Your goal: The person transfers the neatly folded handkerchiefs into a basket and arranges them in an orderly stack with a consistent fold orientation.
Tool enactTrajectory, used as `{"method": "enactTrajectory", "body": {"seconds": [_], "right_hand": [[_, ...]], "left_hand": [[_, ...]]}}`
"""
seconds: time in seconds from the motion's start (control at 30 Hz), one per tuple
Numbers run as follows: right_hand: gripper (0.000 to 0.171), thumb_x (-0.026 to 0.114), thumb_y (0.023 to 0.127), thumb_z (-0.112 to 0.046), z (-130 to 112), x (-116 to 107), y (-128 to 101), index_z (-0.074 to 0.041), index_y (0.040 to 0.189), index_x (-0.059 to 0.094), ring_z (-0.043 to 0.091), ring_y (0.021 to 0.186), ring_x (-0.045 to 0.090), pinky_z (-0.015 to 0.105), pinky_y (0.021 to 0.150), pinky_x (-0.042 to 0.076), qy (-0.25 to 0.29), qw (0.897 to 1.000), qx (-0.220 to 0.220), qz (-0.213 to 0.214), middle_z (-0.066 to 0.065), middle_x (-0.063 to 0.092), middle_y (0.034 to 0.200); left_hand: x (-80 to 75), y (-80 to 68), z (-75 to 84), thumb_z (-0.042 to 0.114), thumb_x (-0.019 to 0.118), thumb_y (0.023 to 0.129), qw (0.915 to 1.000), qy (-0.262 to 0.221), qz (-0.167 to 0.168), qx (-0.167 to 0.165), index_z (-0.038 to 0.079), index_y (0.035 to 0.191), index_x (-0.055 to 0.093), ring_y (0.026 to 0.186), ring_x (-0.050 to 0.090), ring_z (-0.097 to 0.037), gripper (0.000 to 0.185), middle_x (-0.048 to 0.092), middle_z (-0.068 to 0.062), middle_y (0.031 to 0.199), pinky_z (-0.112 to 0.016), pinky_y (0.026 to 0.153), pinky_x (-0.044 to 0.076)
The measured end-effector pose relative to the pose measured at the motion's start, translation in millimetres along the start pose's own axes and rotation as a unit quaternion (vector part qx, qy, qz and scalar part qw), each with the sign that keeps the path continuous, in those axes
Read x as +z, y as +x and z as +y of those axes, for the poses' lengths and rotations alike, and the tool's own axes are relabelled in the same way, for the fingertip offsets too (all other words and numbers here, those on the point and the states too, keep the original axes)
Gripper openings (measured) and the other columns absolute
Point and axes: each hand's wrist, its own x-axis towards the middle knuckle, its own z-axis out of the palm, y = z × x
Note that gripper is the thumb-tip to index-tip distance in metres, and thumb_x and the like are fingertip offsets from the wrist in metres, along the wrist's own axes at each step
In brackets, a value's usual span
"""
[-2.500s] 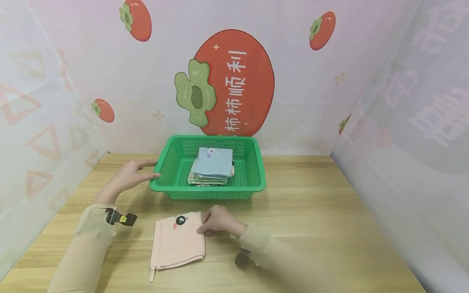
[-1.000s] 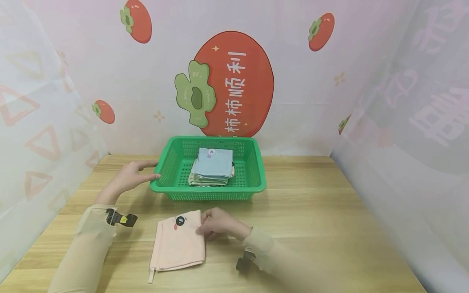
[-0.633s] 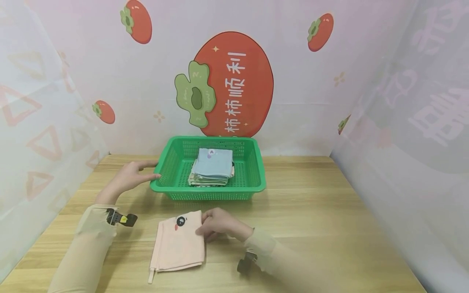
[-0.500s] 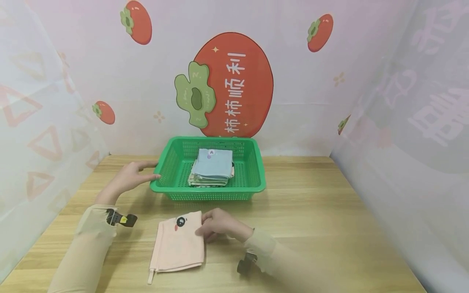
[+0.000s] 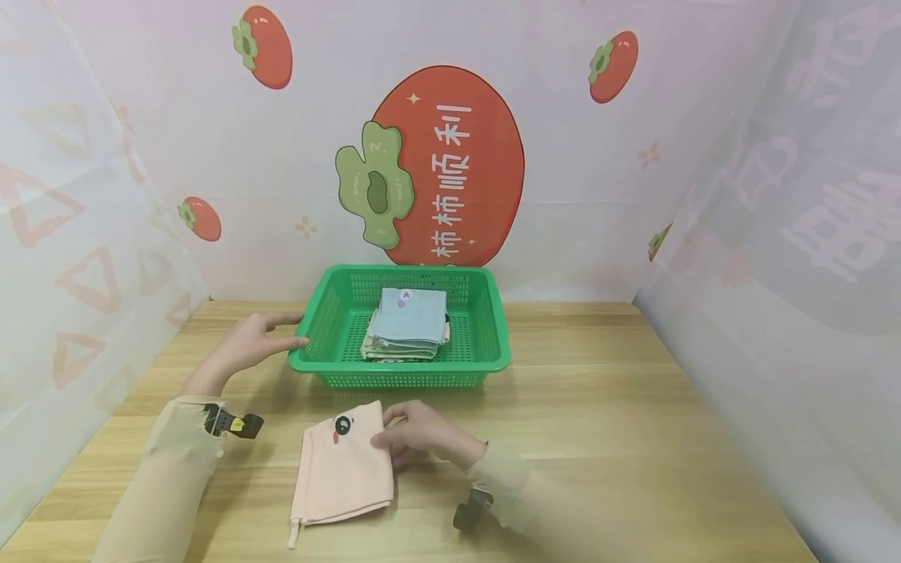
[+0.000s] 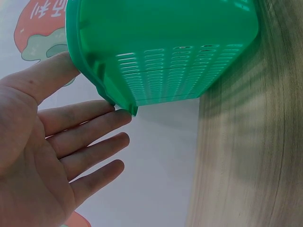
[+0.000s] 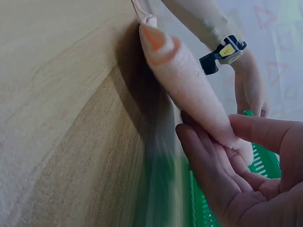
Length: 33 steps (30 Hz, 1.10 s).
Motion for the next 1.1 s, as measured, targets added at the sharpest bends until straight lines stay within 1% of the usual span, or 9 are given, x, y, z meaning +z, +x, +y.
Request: {"method": "enactTrajectory", "body": {"seconds": [0.13,0.23,0.33,0.47,0.57,0.8,1.1], "right_hand": [[0.016,0.070,0.082,-0.007,-1,1,-1,-0.002,0.090,0.057,0.016,0.068,0.067,0.038,0.063,0.059,-0.001,1.000,-0.004,0.009,0.008,0.070,0.077],[0.016,0.069,0.082,-0.007,-2,2,-2,-0.002,0.091,0.056,0.015,0.068,0.066,0.035,0.063,0.059,0.006,1.000,-0.005,0.008,0.007,0.069,0.077],[0.019,0.068,0.084,-0.008,-3,1,-3,0.000,0.099,0.058,0.016,0.069,0.067,0.034,0.064,0.059,0.010,1.000,-0.011,-0.001,0.009,0.071,0.082],[0.030,0.065,0.086,-0.008,-5,0,-4,0.003,0.113,0.060,0.018,0.073,0.069,0.034,0.066,0.059,0.021,1.000,-0.013,-0.017,0.015,0.072,0.093],[0.033,0.064,0.087,-0.008,-5,0,-4,0.003,0.118,0.061,0.019,0.076,0.070,0.034,0.069,0.059,0.032,0.999,-0.012,-0.026,0.016,0.071,0.098],[0.032,0.063,0.088,-0.006,-6,-2,-5,0.004,0.119,0.060,0.019,0.077,0.070,0.035,0.071,0.059,0.052,0.998,-0.019,-0.038,0.017,0.070,0.100],[0.033,0.063,0.089,-0.010,-13,-8,-10,0.002,0.120,0.060,0.014,0.078,0.068,0.032,0.070,0.058,0.038,0.998,-0.026,-0.034,0.010,0.070,0.098]], "left_hand": [[0.1,0.1,-0.2,0.049,0.066,0.084,1.0000,-0.002,-0.002,-0.001,0.005,0.132,0.055,0.127,0.045,-0.042,0.066,0.055,-0.019,0.134,-0.062,0.098,0.039],[0.2,0.0,-0.1,0.050,0.066,0.084,1.0000,-0.001,-0.001,-0.001,0.006,0.133,0.055,0.128,0.045,-0.042,0.067,0.055,-0.019,0.134,-0.062,0.098,0.039],[0.0,0.1,0.5,0.050,0.065,0.084,1.0000,-0.001,-0.001,0.000,0.005,0.133,0.055,0.128,0.045,-0.042,0.067,0.055,-0.019,0.134,-0.062,0.098,0.039],[-0.2,0.3,0.9,0.048,0.067,0.084,1.0000,-0.002,0.000,0.001,0.005,0.132,0.055,0.127,0.046,-0.042,0.066,0.055,-0.019,0.133,-0.061,0.098,0.040],[0.1,0.4,1.1,0.048,0.067,0.084,1.0000,-0.002,0.000,0.003,0.004,0.132,0.055,0.127,0.046,-0.042,0.066,0.055,-0.020,0.133,-0.060,0.098,0.040],[0.2,-0.6,0.9,0.050,0.066,0.084,1.0000,-0.004,-0.001,0.005,0.005,0.132,0.055,0.127,0.046,-0.042,0.067,0.055,-0.020,0.133,-0.060,0.098,0.040],[0.8,0.4,-0.7,0.049,0.068,0.083,1.0000,-0.006,0.005,0.006,0.005,0.131,0.056,0.126,0.047,-0.041,0.066,0.056,-0.019,0.132,-0.059,0.099,0.040]]}}
